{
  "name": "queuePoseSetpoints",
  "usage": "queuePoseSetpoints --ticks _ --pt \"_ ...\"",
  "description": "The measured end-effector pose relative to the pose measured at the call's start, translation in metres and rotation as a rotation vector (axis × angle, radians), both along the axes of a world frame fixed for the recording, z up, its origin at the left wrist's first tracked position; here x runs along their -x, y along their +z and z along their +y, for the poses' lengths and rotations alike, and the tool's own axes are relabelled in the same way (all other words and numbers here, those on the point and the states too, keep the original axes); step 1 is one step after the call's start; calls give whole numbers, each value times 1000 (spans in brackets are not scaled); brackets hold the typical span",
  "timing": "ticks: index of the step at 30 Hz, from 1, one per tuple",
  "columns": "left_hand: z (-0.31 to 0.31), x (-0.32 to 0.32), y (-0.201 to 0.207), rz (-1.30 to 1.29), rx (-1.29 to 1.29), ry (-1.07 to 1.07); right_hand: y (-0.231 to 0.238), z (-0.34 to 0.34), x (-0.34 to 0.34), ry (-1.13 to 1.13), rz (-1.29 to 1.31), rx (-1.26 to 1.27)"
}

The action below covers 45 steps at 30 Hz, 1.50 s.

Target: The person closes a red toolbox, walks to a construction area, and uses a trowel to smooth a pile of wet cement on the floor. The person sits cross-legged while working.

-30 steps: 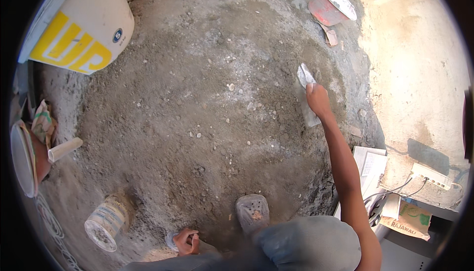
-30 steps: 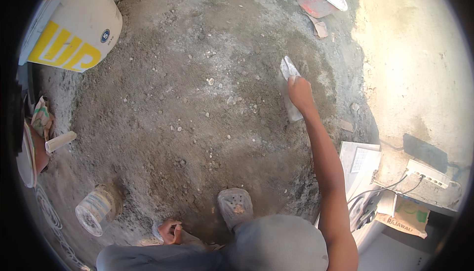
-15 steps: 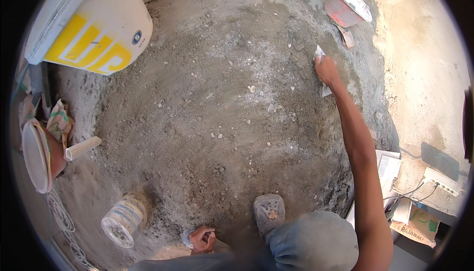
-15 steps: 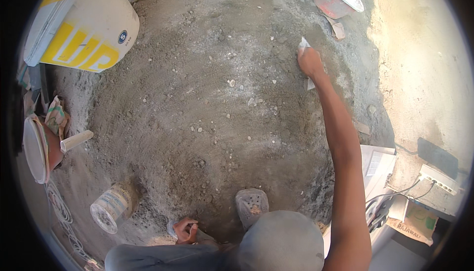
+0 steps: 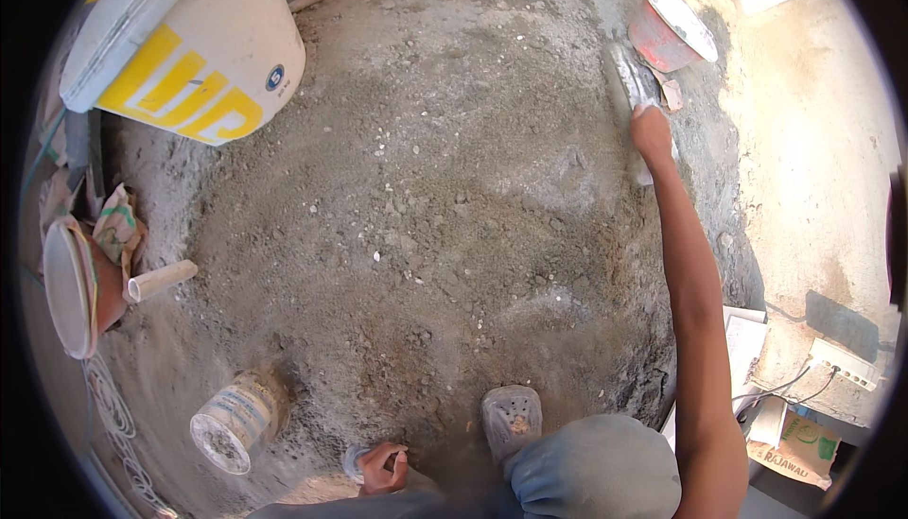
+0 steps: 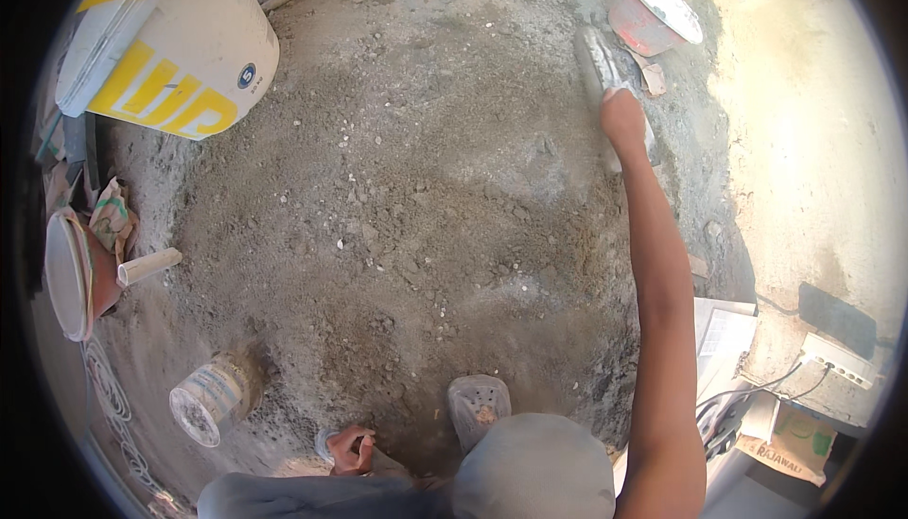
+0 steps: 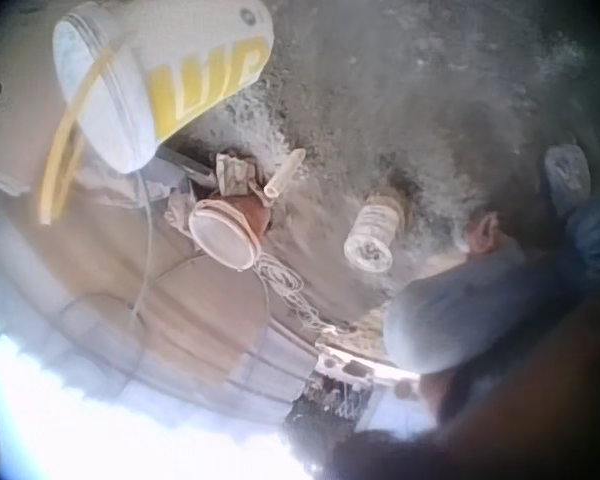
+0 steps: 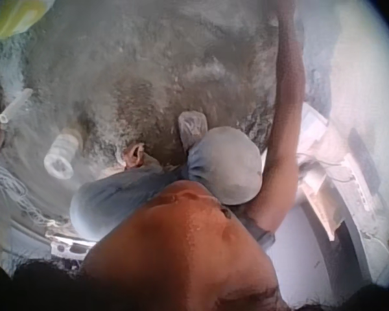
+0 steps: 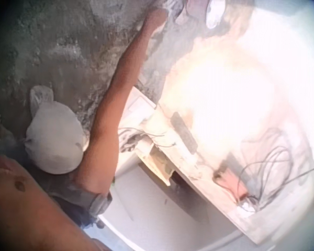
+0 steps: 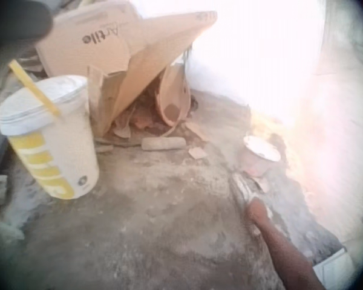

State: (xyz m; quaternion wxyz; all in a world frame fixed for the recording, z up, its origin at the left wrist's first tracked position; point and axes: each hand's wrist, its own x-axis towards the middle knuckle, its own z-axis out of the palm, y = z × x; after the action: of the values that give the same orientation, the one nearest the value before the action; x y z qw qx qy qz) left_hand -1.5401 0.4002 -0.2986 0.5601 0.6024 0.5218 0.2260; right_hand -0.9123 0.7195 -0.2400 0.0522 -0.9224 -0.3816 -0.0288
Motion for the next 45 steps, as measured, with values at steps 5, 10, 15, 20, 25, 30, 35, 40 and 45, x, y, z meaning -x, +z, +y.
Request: queuePoseSetpoints --ticks 5,10,15,20,25,30,35,40,45 --pt "4 -3 4 9 76 37 -38 27 -1 239 117 17" --pt "6 -1 2 -27 59 43 -42 34 14 355 -22 -16" --pt "4 0 4 -27 83 78 -34 25 2 156 5 -5" --pt "4 -1 2 -45 66 83 -50 -23 25 388 47 176" --pt "5 1 2 -37 33 50 -27 -1 9 -37 -14 -35" --pt "5 1 3 -52 10 55 -55 17 63 395 97 84" --pt "9 2 6 -74 59 42 -50 19 73 346 52 31" --pt "8 2 8 -54 17 33 -44 99 16 -20 122 -49" --pt "9 3 6 -90 106 19 -57 165 125 550 225 22"
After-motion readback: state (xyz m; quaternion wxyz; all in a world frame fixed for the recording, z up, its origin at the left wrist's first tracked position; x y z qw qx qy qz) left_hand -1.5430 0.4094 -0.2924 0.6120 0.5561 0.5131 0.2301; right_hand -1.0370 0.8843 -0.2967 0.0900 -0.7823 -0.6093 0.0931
